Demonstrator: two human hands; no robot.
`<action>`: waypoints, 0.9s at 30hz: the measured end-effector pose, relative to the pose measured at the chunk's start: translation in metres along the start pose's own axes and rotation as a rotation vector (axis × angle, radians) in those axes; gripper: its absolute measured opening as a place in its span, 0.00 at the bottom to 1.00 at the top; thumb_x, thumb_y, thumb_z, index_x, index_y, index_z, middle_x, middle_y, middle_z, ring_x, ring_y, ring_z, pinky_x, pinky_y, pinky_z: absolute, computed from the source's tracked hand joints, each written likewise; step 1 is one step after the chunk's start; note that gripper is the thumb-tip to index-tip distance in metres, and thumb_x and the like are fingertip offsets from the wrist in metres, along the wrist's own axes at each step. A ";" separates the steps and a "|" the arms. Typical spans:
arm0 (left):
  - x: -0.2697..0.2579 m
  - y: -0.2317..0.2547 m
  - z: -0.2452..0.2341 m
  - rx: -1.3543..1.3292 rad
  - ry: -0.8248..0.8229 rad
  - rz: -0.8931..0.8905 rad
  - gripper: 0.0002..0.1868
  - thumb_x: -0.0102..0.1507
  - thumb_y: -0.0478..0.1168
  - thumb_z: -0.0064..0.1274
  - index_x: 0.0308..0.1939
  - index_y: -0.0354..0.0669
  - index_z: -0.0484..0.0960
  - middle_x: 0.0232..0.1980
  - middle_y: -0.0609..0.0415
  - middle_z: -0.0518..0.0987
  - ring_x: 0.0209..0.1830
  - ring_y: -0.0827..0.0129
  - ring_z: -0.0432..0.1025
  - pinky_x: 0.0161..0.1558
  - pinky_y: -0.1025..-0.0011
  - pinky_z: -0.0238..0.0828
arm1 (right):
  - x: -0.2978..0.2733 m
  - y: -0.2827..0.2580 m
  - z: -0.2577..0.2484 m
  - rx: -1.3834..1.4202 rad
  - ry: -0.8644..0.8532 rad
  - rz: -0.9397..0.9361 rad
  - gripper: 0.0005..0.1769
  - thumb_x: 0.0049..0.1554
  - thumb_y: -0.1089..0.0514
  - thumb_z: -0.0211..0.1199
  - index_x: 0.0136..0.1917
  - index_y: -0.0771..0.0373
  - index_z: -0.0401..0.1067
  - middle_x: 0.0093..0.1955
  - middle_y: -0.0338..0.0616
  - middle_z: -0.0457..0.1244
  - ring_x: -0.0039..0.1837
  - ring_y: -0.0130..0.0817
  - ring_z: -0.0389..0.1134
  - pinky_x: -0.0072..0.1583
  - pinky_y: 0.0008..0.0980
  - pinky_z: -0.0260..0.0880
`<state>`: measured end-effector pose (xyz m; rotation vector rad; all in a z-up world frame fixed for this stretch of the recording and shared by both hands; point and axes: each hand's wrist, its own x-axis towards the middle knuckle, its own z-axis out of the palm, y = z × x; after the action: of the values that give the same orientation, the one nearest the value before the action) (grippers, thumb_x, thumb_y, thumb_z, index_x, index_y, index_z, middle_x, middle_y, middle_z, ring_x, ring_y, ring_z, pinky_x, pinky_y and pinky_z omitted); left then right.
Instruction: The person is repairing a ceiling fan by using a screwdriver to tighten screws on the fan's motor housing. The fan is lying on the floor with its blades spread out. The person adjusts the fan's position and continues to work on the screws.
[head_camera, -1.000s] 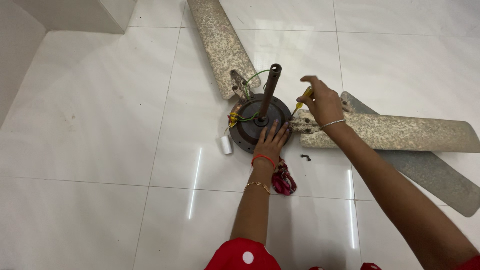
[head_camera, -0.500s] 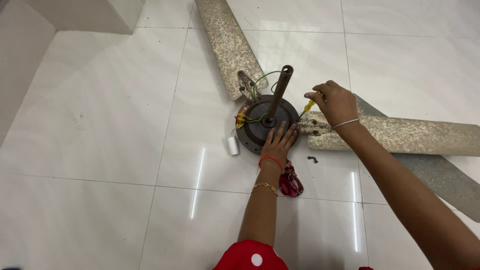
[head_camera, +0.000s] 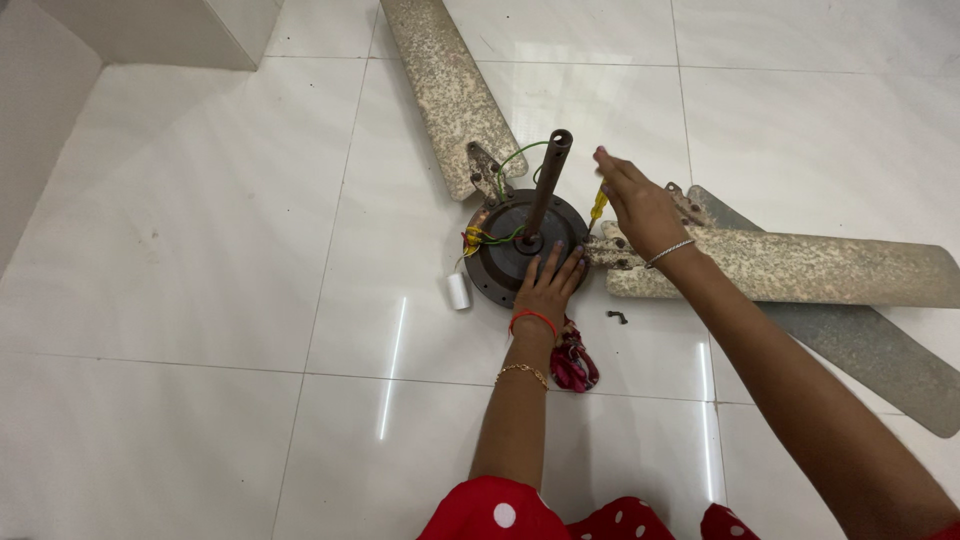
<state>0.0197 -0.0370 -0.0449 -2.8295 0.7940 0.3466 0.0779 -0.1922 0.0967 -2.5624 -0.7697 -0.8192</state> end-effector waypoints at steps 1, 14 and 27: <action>0.001 0.001 0.002 0.015 0.016 -0.003 0.50 0.66 0.53 0.50 0.83 0.58 0.35 0.85 0.62 0.26 0.85 0.59 0.22 0.79 0.53 0.25 | 0.001 0.001 0.002 0.053 -0.107 0.094 0.24 0.66 0.57 0.56 0.75 0.58 0.67 0.55 0.47 0.70 0.46 0.39 0.73 0.47 0.34 0.75; 0.003 0.002 0.008 0.032 0.048 -0.006 0.52 0.64 0.52 0.53 0.83 0.58 0.35 0.86 0.62 0.27 0.85 0.59 0.23 0.79 0.53 0.26 | -0.008 0.009 0.002 -0.018 -0.332 0.310 0.22 0.65 0.50 0.63 0.71 0.52 0.73 0.51 0.43 0.70 0.44 0.37 0.72 0.47 0.37 0.75; 0.003 0.002 0.007 -0.048 -0.044 0.003 0.52 0.65 0.58 0.51 0.84 0.57 0.35 0.86 0.63 0.27 0.85 0.60 0.22 0.80 0.54 0.25 | -0.010 -0.007 0.009 0.170 -0.253 0.231 0.22 0.62 0.63 0.59 0.69 0.56 0.72 0.58 0.45 0.70 0.49 0.39 0.74 0.50 0.35 0.77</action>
<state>0.0200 -0.0383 -0.0525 -2.8548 0.7910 0.4328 0.0713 -0.1865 0.0847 -2.5653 -0.5696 -0.3475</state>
